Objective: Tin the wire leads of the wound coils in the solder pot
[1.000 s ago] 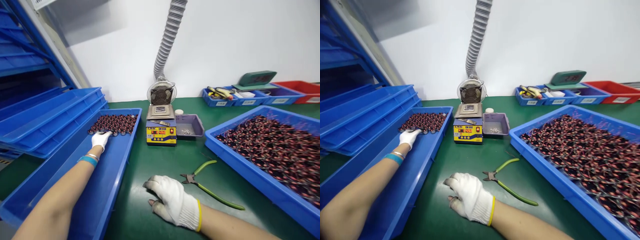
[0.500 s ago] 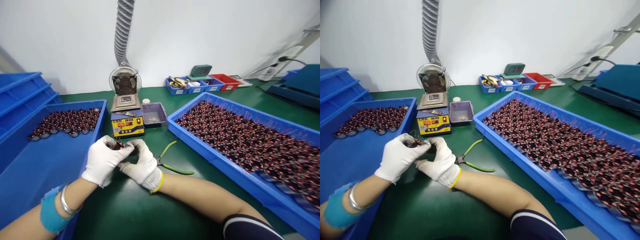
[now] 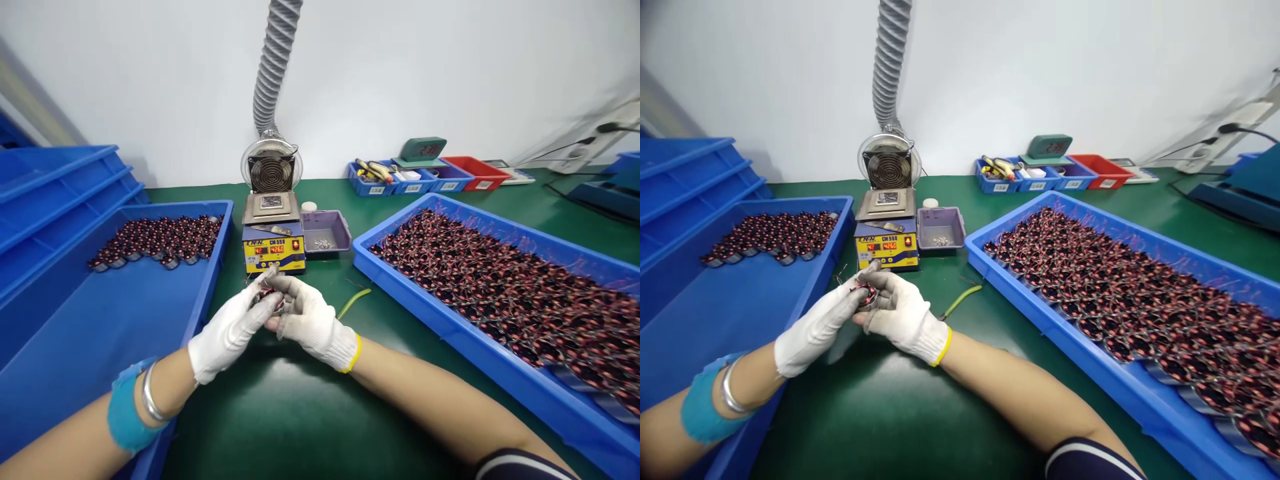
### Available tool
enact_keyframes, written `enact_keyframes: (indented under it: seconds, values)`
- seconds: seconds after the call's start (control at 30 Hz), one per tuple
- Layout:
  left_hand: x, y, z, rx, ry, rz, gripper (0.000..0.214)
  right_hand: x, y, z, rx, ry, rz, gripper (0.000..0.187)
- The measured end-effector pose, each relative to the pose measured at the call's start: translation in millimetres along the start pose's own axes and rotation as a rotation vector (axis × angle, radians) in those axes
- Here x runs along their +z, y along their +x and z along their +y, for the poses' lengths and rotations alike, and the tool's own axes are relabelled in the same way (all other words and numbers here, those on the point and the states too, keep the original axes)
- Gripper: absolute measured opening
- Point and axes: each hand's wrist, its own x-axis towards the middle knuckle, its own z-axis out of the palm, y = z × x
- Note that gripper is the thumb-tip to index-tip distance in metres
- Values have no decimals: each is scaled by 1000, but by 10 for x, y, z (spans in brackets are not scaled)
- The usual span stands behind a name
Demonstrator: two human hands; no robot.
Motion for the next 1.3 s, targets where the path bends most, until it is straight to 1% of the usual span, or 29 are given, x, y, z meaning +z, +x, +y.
enact_keyframes:
  seconds: [0.13,0.23,0.37,0.43,0.5,0.57,0.67,0.73,0.77,0.83,0.9,0.93,0.97,1.0,1.03,1.07,1.1,1.13,1.17,1.23,1.27,1.3]
  values:
    - [-28,-38,-23,88,17,-92,63,-22,-36,-88,139,-29,-139,61]
    - [-48,-63,-52,174,58,-106,68,-55,-50,-161,173,-123,-218,65]
    - [-66,-92,-75,274,118,-97,67,-57,-87,-254,170,-292,-216,66]
    - [-66,-102,-78,300,130,-103,64,-37,-115,-300,173,-386,-219,65]
    - [-51,-110,-76,294,118,-95,60,-12,-145,-346,161,-488,-220,63]
    - [-19,-121,-68,251,74,-67,55,9,-168,-387,123,-600,-214,60]
    - [44,-136,-38,151,-38,-2,50,21,-181,-427,54,-780,-217,50]
    - [63,-129,-1,95,-135,50,48,13,-179,-434,53,-872,-231,45]
    - [55,-116,24,89,-191,84,46,5,-175,-433,63,-903,-232,44]
    - [-6,-70,87,120,-319,182,39,-18,-165,-425,74,-934,-231,46]
    - [-119,-11,155,208,-439,325,26,-45,-150,-414,51,-942,-229,49]
    - [-186,16,182,252,-473,405,25,-58,-141,-409,34,-945,-231,49]
    - [-253,39,201,277,-470,464,29,-69,-132,-406,20,-945,-230,49]
    - [-315,55,206,285,-427,503,39,-79,-123,-404,11,-942,-228,50]
    - [-366,63,196,269,-351,503,51,-86,-114,-404,6,-938,-223,51]
    - [-402,64,172,234,-253,469,62,-91,-108,-406,0,-937,-215,52]
    - [-420,58,136,186,-144,403,67,-94,-103,-409,-8,-938,-205,52]
    - [-417,44,92,133,-36,320,65,-96,-100,-413,-19,-943,-194,52]
    - [-394,23,46,84,62,243,58,-97,-98,-416,-30,-953,-181,51]
    - [-302,-34,-37,13,199,144,44,-98,-100,-421,-53,-988,-153,49]
    - [-244,-67,-68,5,231,148,39,-96,-103,-423,-59,-1006,-144,48]
    - [-188,-98,-90,11,233,186,35,-91,-106,-425,-61,-1018,-139,47]
